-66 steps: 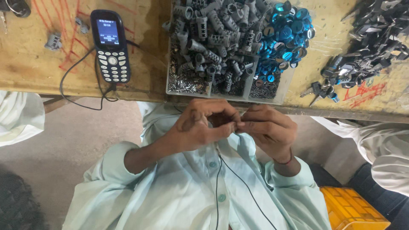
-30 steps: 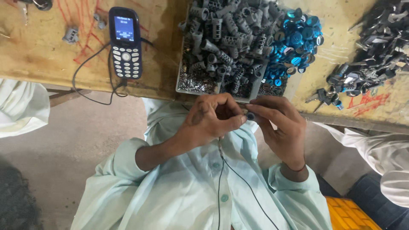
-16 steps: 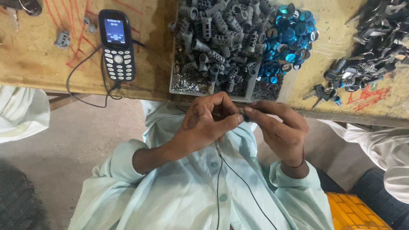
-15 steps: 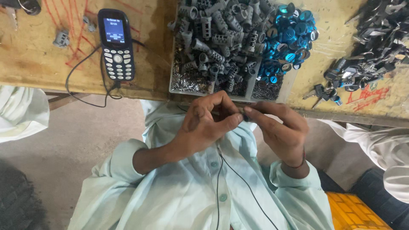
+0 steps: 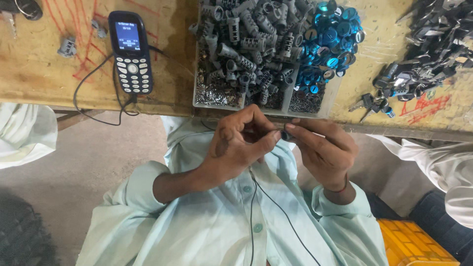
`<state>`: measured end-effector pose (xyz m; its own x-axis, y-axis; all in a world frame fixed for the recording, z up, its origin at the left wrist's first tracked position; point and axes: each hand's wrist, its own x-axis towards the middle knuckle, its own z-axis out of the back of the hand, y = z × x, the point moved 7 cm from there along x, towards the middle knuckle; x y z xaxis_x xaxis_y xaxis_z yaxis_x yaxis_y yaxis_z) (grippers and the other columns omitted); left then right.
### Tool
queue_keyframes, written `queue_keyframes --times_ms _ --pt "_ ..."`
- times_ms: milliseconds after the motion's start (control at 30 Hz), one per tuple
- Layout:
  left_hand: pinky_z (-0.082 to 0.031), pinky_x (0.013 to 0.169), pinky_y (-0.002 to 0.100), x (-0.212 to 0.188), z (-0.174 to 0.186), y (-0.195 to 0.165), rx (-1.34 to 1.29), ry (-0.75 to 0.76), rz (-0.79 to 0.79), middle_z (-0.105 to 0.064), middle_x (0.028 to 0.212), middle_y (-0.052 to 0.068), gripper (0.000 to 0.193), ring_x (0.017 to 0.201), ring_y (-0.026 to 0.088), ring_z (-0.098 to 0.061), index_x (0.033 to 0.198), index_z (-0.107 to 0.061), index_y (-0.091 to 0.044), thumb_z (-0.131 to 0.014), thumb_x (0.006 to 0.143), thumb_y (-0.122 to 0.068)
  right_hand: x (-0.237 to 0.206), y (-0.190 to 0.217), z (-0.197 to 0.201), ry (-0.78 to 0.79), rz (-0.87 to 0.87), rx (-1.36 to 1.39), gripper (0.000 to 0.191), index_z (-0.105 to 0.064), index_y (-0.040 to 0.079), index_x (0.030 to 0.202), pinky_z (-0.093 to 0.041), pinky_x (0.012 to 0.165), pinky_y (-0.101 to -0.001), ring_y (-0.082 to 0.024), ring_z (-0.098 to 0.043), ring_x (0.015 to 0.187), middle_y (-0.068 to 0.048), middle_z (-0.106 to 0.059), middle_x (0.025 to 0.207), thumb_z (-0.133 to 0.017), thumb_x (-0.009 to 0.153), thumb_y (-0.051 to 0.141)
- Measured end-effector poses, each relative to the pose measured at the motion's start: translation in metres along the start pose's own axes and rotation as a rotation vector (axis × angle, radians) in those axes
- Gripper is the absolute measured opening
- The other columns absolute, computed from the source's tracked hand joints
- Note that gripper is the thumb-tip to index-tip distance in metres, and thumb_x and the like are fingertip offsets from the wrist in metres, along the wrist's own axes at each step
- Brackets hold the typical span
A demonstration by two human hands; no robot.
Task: The person sits at a workbench assembling small plastic parts by hand, picking grey and blue plastic pieces from a compartmented tray, fitting them together between the fingers, and placing the finished assemblies back into the tray. The person repeats this assembly cycle continuously throughout the episode.
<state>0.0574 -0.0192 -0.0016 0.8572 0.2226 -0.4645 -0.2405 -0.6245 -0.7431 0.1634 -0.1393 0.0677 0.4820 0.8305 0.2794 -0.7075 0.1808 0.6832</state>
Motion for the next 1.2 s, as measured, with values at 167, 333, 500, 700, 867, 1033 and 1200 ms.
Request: queue_keyframes --times_ms 167,333,500,700,867,1033,1200 --pt "-0.047 0.049 0.022 0.003 0.003 -0.006 0.114 0.041 0.097 -0.064 0.074 0.002 0.020 0.057 0.004 -0.056 0.091 -0.062 -0.003 -0.075 0.091 -0.019 0.003 0.003 0.003 0.019 0.085 0.010 0.032 -0.077 0.004 0.109 -0.061 0.082 -0.0330 -0.025 -0.074 0.096 -0.011 -0.071 0.106 -0.085 0.080 -0.007" --pt "-0.057 0.084 0.033 -0.022 -0.012 -0.057 0.710 -0.092 -0.729 -0.068 0.109 0.018 0.028 0.097 0.025 -0.069 0.116 -0.062 0.001 -0.073 0.096 -0.016 0.010 0.022 -0.005 -0.005 0.075 -0.220 0.031 -0.075 -0.002 0.113 -0.060 0.079 -0.0360 -0.027 -0.074 0.093 -0.015 -0.071 0.107 -0.087 0.085 -0.006" --pt "-0.063 0.092 0.029 -0.013 -0.005 -0.031 0.330 -0.035 -0.492 -0.078 0.114 0.013 0.021 0.105 0.019 -0.078 0.116 -0.072 0.000 -0.078 0.095 -0.004 0.013 -0.001 -0.010 0.200 -0.347 0.123 0.035 -0.069 0.002 0.110 -0.060 0.071 -0.0297 -0.020 -0.076 0.083 -0.010 -0.070 0.101 -0.086 0.079 0.004" --pt "-0.063 0.090 0.028 -0.008 0.002 -0.025 0.365 0.071 -0.508 -0.079 0.107 0.013 0.019 0.099 0.017 -0.079 0.107 -0.075 -0.001 -0.082 0.089 -0.003 0.015 -0.054 0.000 0.089 -0.372 -0.426 0.018 -0.074 0.009 0.110 -0.048 0.063 -0.0387 -0.025 -0.065 0.072 -0.007 -0.062 0.091 -0.084 0.095 0.012" --pt "-0.062 0.088 0.029 -0.004 -0.005 -0.025 0.344 0.191 -0.483 -0.079 0.106 0.012 0.020 0.098 0.019 -0.079 0.109 -0.074 0.000 -0.079 0.090 -0.001 0.013 -0.065 -0.011 -0.018 -0.270 -0.531 0.017 -0.074 0.011 0.110 -0.046 0.063 -0.0408 -0.027 -0.063 0.074 -0.008 -0.060 0.091 -0.083 0.095 0.012" --pt "-0.062 0.093 0.031 0.000 -0.009 -0.026 0.362 0.268 -0.542 -0.077 0.110 0.011 0.014 0.104 0.022 -0.078 0.106 -0.072 0.000 -0.076 0.093 0.002 0.016 -0.066 0.001 -0.025 -0.353 -0.432 0.013 -0.070 0.007 0.114 -0.048 0.067 -0.0369 -0.023 -0.064 0.076 -0.007 -0.061 0.097 -0.078 0.104 0.008" --pt "-0.062 0.090 0.031 0.002 -0.008 -0.025 0.441 0.240 -0.594 -0.077 0.108 0.010 0.016 0.103 0.023 -0.078 0.106 -0.070 0.000 -0.077 0.091 0.001 0.016 -0.054 0.000 0.100 -0.270 -0.431 0.014 -0.071 0.008 0.107 -0.049 0.066 -0.0380 -0.025 -0.064 0.075 -0.009 -0.062 0.096 -0.078 0.096 0.006"
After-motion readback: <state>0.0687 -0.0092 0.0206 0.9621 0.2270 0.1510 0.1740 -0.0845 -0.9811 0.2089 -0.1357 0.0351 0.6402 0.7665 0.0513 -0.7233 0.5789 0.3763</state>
